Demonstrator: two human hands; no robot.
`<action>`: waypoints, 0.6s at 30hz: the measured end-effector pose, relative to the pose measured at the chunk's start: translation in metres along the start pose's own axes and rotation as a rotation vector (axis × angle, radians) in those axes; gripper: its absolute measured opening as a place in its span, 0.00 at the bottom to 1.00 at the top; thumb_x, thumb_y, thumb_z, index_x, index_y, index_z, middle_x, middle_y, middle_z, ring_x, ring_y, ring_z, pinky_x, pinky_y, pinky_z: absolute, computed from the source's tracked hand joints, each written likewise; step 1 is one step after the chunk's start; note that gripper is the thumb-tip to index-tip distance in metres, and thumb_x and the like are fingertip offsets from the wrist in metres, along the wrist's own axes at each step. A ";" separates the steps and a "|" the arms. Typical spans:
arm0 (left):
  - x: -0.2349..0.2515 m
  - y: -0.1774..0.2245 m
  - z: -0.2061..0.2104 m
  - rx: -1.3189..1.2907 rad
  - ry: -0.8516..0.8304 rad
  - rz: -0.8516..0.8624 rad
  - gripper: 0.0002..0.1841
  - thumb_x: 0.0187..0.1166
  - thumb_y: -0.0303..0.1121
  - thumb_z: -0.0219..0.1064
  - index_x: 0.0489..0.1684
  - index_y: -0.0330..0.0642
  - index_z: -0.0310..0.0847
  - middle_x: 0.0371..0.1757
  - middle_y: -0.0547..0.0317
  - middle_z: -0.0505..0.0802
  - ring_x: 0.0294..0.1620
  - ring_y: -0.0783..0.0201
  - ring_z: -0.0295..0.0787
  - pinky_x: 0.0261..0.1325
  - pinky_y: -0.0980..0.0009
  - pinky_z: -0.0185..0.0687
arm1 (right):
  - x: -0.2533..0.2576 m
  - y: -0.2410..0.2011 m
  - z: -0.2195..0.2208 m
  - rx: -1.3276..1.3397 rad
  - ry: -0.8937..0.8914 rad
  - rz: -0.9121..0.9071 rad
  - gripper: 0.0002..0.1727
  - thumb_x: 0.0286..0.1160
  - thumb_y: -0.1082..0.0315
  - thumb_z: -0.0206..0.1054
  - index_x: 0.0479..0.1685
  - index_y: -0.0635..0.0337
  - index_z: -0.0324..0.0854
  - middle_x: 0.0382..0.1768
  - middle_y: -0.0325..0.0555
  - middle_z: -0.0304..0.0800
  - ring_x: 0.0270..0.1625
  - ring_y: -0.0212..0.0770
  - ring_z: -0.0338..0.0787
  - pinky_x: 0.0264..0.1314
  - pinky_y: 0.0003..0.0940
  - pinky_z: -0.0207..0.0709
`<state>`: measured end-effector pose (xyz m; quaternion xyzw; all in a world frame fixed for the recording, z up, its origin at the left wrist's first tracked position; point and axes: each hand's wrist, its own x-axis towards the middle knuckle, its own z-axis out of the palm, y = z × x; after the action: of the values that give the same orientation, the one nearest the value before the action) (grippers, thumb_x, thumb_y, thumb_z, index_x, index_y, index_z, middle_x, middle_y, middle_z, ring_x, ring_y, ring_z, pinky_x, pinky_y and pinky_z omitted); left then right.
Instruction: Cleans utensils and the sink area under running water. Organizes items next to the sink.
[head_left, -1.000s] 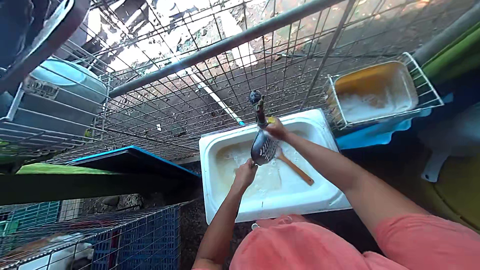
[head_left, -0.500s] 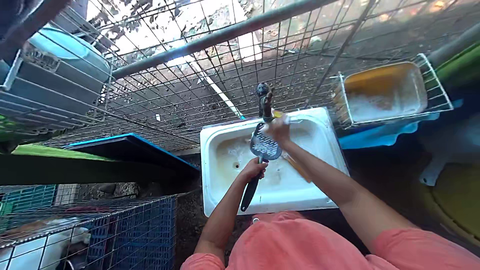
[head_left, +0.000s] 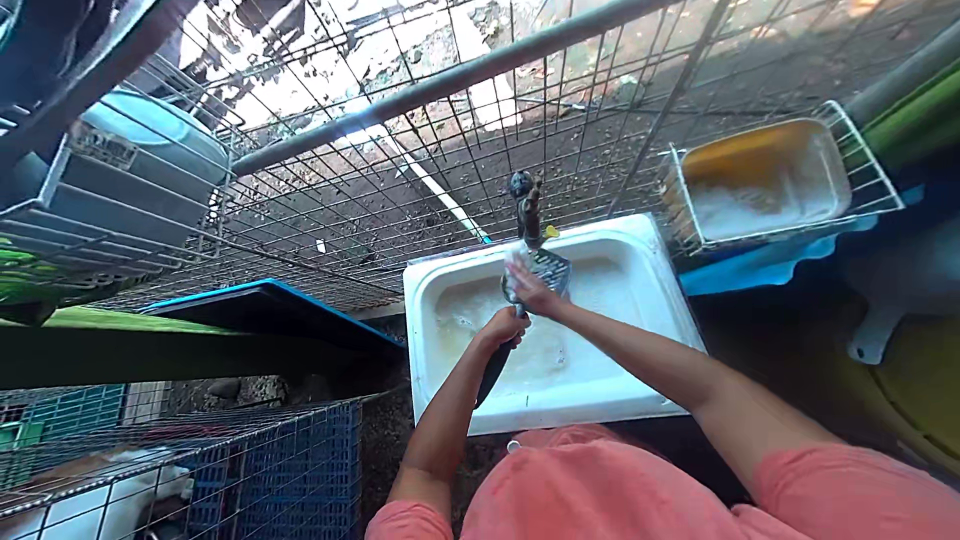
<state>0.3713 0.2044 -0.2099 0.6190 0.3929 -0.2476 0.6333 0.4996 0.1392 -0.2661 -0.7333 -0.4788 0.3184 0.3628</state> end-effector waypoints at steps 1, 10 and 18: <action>0.001 0.000 -0.005 0.000 0.006 0.003 0.07 0.88 0.30 0.58 0.55 0.38 0.71 0.21 0.66 0.74 0.13 0.73 0.69 0.19 0.77 0.71 | -0.007 -0.005 0.002 0.105 -0.050 -0.066 0.31 0.84 0.76 0.49 0.89 0.73 0.58 0.93 0.66 0.49 0.96 0.56 0.51 0.97 0.47 0.45; -0.012 0.012 -0.015 0.327 -0.072 -0.019 0.06 0.88 0.31 0.59 0.53 0.38 0.73 0.22 0.65 0.75 0.14 0.72 0.71 0.21 0.76 0.73 | 0.037 0.021 -0.054 -0.554 -0.066 -0.157 0.22 0.81 0.66 0.66 0.73 0.58 0.83 0.64 0.66 0.87 0.73 0.67 0.82 0.82 0.66 0.64; 0.004 0.024 -0.028 0.848 -0.119 -0.084 0.12 0.86 0.35 0.62 0.58 0.38 0.79 0.33 0.56 0.85 0.26 0.65 0.79 0.34 0.64 0.79 | 0.038 -0.011 -0.053 -0.501 -0.608 -0.541 0.13 0.82 0.75 0.64 0.58 0.70 0.87 0.57 0.65 0.91 0.67 0.65 0.86 0.76 0.61 0.73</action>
<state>0.3873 0.2346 -0.1965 0.7928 0.2440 -0.4480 0.3335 0.5509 0.1656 -0.2333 -0.5209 -0.7990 0.2873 0.0882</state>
